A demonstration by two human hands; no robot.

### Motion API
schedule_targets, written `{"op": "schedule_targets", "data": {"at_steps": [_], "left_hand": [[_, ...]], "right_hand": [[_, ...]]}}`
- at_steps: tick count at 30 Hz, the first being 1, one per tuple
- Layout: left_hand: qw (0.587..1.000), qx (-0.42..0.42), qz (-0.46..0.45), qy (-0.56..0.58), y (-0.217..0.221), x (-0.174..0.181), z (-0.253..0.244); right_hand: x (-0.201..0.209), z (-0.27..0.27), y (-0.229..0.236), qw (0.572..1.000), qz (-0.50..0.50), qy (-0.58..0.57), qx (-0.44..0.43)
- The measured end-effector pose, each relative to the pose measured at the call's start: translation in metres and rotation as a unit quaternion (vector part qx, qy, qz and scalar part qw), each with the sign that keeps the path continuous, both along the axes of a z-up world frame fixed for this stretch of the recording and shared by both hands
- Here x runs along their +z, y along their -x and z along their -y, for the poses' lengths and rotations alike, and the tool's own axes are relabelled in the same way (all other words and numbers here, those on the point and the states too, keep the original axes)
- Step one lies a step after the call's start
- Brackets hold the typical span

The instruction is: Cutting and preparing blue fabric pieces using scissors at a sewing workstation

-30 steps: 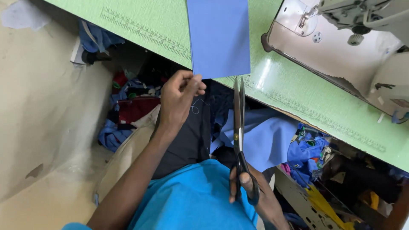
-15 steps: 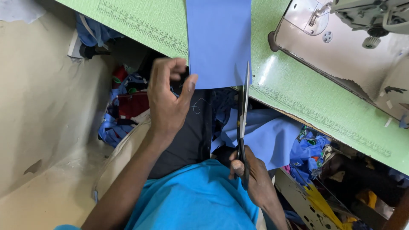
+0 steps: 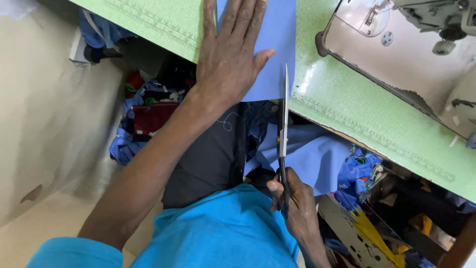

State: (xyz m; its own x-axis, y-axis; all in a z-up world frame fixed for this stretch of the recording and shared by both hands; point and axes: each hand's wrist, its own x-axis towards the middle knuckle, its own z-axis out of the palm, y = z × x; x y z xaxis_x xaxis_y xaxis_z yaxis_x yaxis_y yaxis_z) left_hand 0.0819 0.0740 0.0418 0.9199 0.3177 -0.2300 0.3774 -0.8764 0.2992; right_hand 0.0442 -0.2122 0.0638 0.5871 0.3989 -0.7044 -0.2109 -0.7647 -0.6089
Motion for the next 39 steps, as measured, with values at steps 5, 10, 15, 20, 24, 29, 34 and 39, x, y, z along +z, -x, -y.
{"op": "schedule_targets", "data": {"at_steps": [5,10,15,20,24,29,34,39], "left_hand": [[1.0,0.005,0.017,0.002,0.0,-0.002,-0.001],[1.0,-0.001,0.024,-0.014,0.002,-0.003,-0.002],[0.999,0.003,0.05,-0.02,0.001,-0.009,-0.002],[0.997,-0.016,0.047,-0.058,0.005,-0.005,-0.003],[0.998,-0.023,0.039,-0.041,0.015,-0.002,0.004],[0.996,-0.023,0.075,-0.052,0.022,-0.013,0.01],[0.995,-0.028,0.075,-0.066,0.022,-0.012,0.009],[0.995,-0.023,0.077,-0.052,0.024,-0.016,0.01]], "right_hand": [[0.007,0.002,-0.003,1.0,-0.008,-0.021,0.0],[0.011,-0.012,-0.02,0.994,-0.017,-0.058,0.093],[0.004,-0.037,-0.034,0.99,-0.009,-0.034,0.134],[0.002,-0.04,-0.024,0.998,0.036,-0.022,0.035],[0.005,-0.031,-0.011,0.998,0.03,-0.047,-0.008],[0.009,-0.035,-0.019,0.994,-0.02,-0.024,0.102],[-0.001,-0.055,-0.039,0.992,0.019,-0.027,0.119],[-0.002,-0.062,-0.029,1.0,0.017,-0.022,0.007]]}}
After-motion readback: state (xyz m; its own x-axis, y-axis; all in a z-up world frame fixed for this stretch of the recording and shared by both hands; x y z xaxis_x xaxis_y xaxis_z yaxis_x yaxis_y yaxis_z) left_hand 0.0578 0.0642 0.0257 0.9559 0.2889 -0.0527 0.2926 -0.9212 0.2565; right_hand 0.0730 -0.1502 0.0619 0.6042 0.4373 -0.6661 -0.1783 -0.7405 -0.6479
